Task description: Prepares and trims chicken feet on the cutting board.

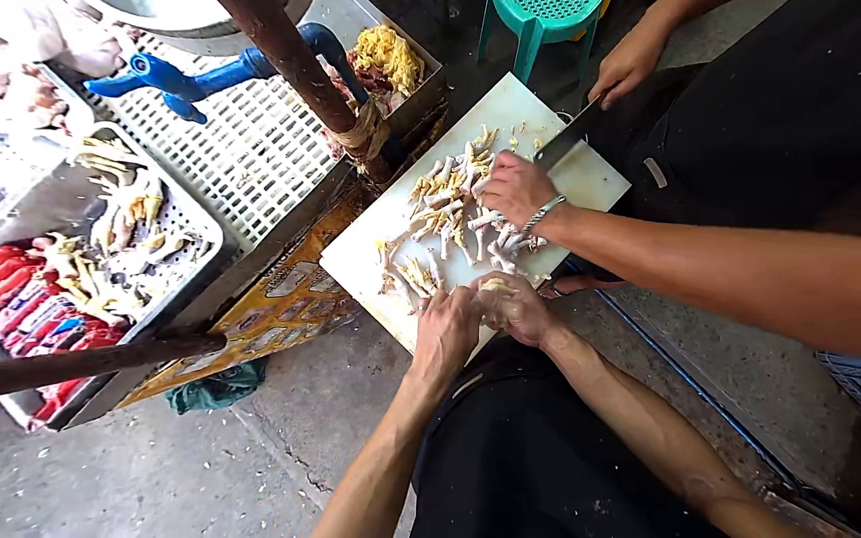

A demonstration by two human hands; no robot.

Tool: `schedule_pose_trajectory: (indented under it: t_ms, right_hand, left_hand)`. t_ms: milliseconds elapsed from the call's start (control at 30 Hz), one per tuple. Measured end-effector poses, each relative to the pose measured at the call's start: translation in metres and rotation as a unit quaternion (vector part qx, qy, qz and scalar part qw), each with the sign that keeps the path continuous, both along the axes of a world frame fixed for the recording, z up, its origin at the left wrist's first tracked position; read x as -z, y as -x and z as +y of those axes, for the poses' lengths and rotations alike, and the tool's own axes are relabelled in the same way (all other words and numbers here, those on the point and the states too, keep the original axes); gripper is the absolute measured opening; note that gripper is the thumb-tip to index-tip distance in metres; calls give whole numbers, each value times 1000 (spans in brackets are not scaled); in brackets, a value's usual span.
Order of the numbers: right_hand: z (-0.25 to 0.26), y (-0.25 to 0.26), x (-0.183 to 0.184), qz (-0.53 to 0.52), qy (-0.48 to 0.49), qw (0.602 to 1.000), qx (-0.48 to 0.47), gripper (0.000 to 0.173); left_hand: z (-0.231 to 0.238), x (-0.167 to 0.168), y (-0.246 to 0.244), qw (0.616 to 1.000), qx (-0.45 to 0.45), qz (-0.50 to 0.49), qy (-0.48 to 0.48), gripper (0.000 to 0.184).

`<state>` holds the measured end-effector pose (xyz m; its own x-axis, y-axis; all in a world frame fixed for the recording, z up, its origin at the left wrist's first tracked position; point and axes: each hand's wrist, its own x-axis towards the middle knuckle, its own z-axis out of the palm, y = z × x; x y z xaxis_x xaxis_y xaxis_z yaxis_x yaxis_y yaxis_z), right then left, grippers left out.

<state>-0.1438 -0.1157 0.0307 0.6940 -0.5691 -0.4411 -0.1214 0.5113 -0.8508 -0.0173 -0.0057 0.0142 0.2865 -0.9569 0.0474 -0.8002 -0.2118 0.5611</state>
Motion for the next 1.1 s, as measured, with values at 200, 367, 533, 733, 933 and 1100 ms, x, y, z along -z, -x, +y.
schedule_pose_trajectory:
  t_ms: [200,367,533,733,933,1100]
  right_hand:
    - [-1,-1,-62,236,293,923,-76,18]
    - [-50,50,14,109,213,949,204,14]
    - [-21,39,11,19,59,997,47,32]
    - [5,6,7,1,154,988,17,25]
    - [-20,17,5,93,258,952,137,20]
    - [-35,28,6,-65,34,986,151,26]
  left_hand:
    - [16,-15,-3,989,47,-79,-118,33]
    - [38,-39,-37,961,29,167,-217,42]
    - [20,-30,-45,926,-32,365,-96,31]
    - [1,-25,-2,975,-35,165,-141,43]
    - [21,-19,-2,687,20,726,-28,33]
    - [34,-14,-21,523,-11,852,-13,29]
